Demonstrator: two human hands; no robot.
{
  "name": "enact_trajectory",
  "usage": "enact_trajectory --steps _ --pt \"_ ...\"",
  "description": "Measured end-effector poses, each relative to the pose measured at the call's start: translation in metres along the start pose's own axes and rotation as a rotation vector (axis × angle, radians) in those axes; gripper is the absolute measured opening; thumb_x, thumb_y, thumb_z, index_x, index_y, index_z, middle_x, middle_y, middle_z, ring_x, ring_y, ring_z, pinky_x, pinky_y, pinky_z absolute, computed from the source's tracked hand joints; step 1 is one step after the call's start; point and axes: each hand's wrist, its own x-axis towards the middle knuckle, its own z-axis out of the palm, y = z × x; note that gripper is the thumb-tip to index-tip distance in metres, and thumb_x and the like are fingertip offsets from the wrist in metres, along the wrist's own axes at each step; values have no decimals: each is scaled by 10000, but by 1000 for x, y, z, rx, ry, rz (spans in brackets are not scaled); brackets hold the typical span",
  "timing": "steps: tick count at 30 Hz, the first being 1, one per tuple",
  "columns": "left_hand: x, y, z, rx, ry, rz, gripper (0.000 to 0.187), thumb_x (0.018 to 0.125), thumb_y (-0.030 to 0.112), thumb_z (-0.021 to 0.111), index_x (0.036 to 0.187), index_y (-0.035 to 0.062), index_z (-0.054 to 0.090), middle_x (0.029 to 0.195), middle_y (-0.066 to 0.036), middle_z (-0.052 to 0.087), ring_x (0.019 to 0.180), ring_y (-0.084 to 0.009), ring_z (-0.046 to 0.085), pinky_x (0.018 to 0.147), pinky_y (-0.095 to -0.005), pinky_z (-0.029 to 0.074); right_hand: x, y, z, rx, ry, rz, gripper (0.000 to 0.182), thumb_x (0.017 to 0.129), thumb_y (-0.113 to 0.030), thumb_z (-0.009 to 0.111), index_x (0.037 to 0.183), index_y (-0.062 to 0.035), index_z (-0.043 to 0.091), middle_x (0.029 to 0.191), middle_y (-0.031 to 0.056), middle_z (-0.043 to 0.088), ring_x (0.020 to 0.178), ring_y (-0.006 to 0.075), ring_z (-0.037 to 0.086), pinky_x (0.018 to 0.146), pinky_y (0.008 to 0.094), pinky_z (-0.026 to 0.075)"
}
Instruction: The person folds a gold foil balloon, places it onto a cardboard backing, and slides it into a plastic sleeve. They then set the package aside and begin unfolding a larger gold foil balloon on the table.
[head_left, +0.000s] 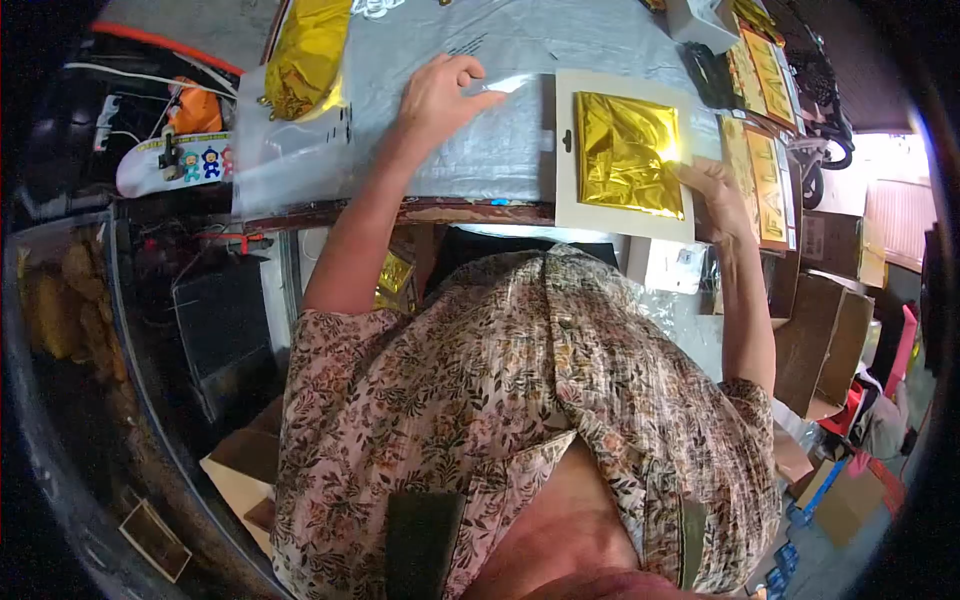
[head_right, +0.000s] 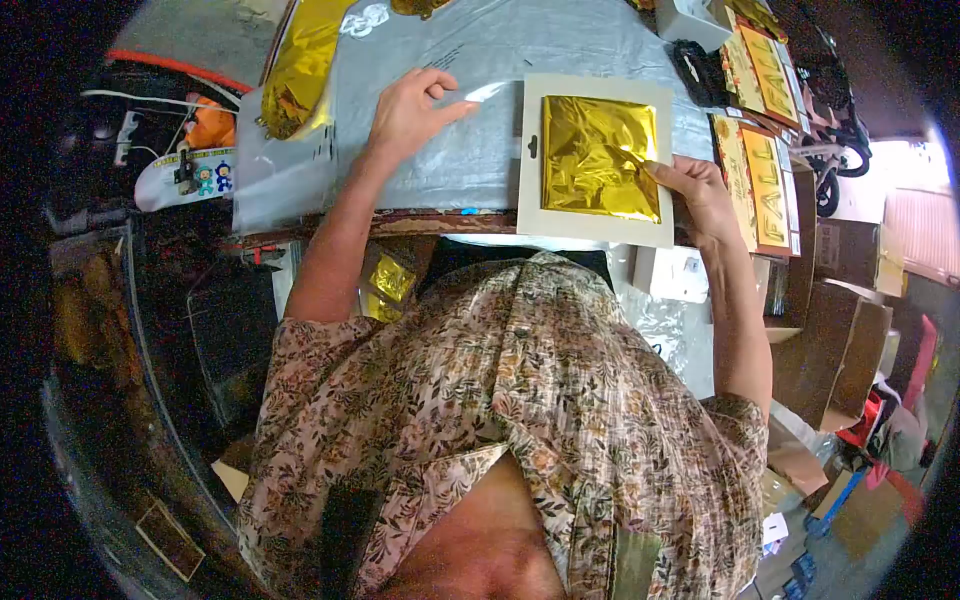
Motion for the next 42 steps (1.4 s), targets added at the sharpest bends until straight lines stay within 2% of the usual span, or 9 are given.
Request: enact_trajectory --steps 7,9,13,15,18,25,27,33,42 --pt "-1 3 -1 -57 -6 12 354 777 352 859 983 97 728 792 -15 656 702 -182 636 645 -350 513 24 -3 7 -31 -18 56 214 911 -77 695 1044 89 706 944 137 736 780 182 706 710 293 564" --pt "0 5 -3 -70 -49 -53 329 780 337 858 975 104 733 782 -14 654 695 -181 636 642 -349 509 28 -6 10 -42 33 45 118 888 -72 750 886 45 743 818 109 744 645 163 704 595 294 578" --pt "0 4 -2 -89 -51 -10 323 778 339 860 962 105 735 771 -13 652 692 -177 635 638 -349 507 46 -8 4 -99 14 63 119 883 -75 756 878 43 745 809 108 745 638 159 702 594 293 579" --pt "-2 6 -4 -81 -63 80 346 770 352 863 970 103 731 773 -10 653 686 -189 632 637 -350 509 52 -8 4 -180 -39 96 230 916 -112 713 1040 82 711 927 129 743 755 181 707 679 289 561" --pt "-6 11 -9 -35 -56 134 368 760 372 864 973 105 726 769 -13 650 677 -204 626 640 -353 512 58 -5 13 -64 -55 51 235 921 -118 712 1049 79 712 935 127 746 754 173 707 690 289 564" --pt "-5 11 -9 -12 -94 72 315 778 346 836 939 104 715 801 -38 693 644 -217 626 626 -368 516 59 -7 23 -55 -75 12 225 926 -108 703 1067 68 713 936 119 746 765 162 708 719 288 569" --pt "-4 13 -11 -98 -155 -38 254 800 301 800 895 78 724 771 -54 715 615 -215 636 616 -360 524 54 -9 31 4 -2 2 105 885 -66 759 884 40 754 821 109 745 640 163 687 618 299 578" --pt "-2 22 -17 -70 -180 -50 250 819 292 769 836 44 742 669 -57 687 603 -155 634 617 -318 524 57 -2 21 -39 0 -29 99 885 -61 748 882 38 749 831 112 748 650 171 694 605 298 574" --pt "-4 45 -7 -130 -285 10 282 822 294 786 835 16 740 669 -44 683 613 -120 618 608 -305 508 62 -4 10 -93 22 -85 112 878 -77 759 885 34 750 799 100 740 625 151 680 583 279 553"
